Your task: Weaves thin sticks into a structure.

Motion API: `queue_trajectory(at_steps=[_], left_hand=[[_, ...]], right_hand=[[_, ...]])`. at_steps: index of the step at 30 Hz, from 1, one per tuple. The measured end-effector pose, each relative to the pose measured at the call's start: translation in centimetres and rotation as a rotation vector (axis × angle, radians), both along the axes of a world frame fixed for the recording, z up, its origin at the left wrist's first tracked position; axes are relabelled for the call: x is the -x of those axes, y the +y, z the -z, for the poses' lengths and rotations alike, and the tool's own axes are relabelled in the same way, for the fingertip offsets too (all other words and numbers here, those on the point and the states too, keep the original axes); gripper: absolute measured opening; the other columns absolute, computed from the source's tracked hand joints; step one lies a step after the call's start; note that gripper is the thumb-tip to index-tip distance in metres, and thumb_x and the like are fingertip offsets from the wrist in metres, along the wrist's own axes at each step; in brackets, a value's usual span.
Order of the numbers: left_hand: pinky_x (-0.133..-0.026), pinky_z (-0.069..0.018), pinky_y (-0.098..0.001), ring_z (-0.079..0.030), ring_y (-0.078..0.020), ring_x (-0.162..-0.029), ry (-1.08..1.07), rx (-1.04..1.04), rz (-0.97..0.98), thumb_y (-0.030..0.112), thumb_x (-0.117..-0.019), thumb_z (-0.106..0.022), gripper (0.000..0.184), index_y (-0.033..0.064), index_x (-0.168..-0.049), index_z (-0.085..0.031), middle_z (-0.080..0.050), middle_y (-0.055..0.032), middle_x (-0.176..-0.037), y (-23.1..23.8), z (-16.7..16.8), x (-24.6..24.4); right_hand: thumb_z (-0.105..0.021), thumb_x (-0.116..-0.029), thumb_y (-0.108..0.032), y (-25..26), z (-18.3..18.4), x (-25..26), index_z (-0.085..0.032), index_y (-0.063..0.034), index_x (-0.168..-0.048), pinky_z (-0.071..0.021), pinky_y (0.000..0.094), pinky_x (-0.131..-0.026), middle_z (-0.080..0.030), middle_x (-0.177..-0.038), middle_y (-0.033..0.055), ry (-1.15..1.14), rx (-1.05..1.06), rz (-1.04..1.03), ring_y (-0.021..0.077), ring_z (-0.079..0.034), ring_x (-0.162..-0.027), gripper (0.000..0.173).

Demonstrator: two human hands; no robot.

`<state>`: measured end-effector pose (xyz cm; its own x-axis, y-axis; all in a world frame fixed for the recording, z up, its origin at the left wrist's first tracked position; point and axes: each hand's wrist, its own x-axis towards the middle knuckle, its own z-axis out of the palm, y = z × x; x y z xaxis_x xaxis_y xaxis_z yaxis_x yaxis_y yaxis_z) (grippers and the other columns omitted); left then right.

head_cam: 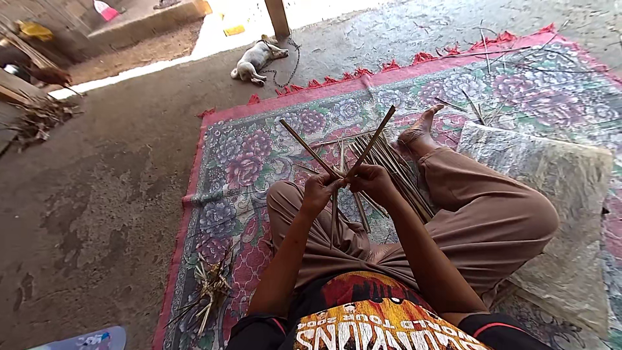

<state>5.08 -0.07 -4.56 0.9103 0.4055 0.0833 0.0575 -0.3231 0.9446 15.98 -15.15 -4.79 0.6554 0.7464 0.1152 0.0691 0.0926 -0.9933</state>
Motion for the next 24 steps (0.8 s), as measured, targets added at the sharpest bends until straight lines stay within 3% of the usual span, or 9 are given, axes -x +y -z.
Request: queue_trajectory(at_steps=[4,8,13,19,24], left_hand=[[-0.066,-0.0564,-0.023,-0.065,-0.0067,-0.068,-0.029,0.345,-0.06,0.01,-0.1001,-0.064,0.009,0.0028,-0.102,-0.07,-0.07,-0.0029,-0.085,-0.2,0.2,-0.1],[-0.073,-0.0591,-0.0263,-0.068,-0.0089,-0.076,-0.097,0.548,-0.072,0.012,-0.1039,-0.058,0.015,0.0047,-0.101,-0.071,-0.072,-0.0027,-0.088,-0.8,0.8,-0.4],[-0.068,-0.0561,-0.0224,-0.064,-0.0053,-0.068,-0.083,0.403,0.169,0.006,-0.1026,-0.057,0.017,0.0035,-0.092,-0.07,-0.069,-0.0003,-0.078,0.1,0.9,-0.3],[-0.062,-0.0515,-0.0195,-0.059,-0.0028,-0.063,-0.019,0.207,0.258,0.006,-0.0997,-0.062,0.015,0.0028,-0.087,-0.069,-0.065,0.0005,-0.073,1.4,0.1,0.3],[-0.061,-0.0493,-0.0212,-0.057,-0.0044,-0.061,0.054,0.104,0.229,0.008,-0.1006,-0.062,0.02,-0.0001,-0.084,-0.068,-0.063,-0.002,-0.07,1.2,-0.5,0.5]], right_hand=[[-0.055,-0.1024,0.001,0.6,-0.2,0.6,-0.063,-0.0003,-0.109,-0.0634,0.0301,-0.071,-0.072,-0.086,0.0052,0.352,-0.132,0.037,0.012,-0.072,-0.07,0.011],[-0.051,-0.1067,-0.007,1.0,-0.4,0.8,-0.059,-0.0038,-0.113,-0.0631,0.0326,-0.067,-0.067,-0.079,0.0041,0.513,-0.125,0.094,0.0116,-0.067,-0.063,0.01],[-0.062,-0.1,-0.003,0.5,0.0,0.2,-0.063,-0.0032,-0.101,-0.0575,0.0269,-0.054,-0.067,-0.075,0.0033,0.459,-0.054,0.031,0.0088,-0.061,-0.054,0.002],[-0.06,-0.0948,0.003,-0.1,0.4,-0.1,-0.067,-0.0012,-0.102,-0.0624,0.0311,-0.07,-0.071,-0.083,0.0026,0.242,-0.066,-0.124,0.011,-0.069,-0.069,0.012],[-0.061,-0.098,0.001,0.5,0.9,0.4,-0.068,0.0002,-0.101,-0.0623,0.0319,-0.069,-0.071,-0.082,0.004,0.288,-0.079,-0.06,0.0123,-0.069,-0.069,0.008]])
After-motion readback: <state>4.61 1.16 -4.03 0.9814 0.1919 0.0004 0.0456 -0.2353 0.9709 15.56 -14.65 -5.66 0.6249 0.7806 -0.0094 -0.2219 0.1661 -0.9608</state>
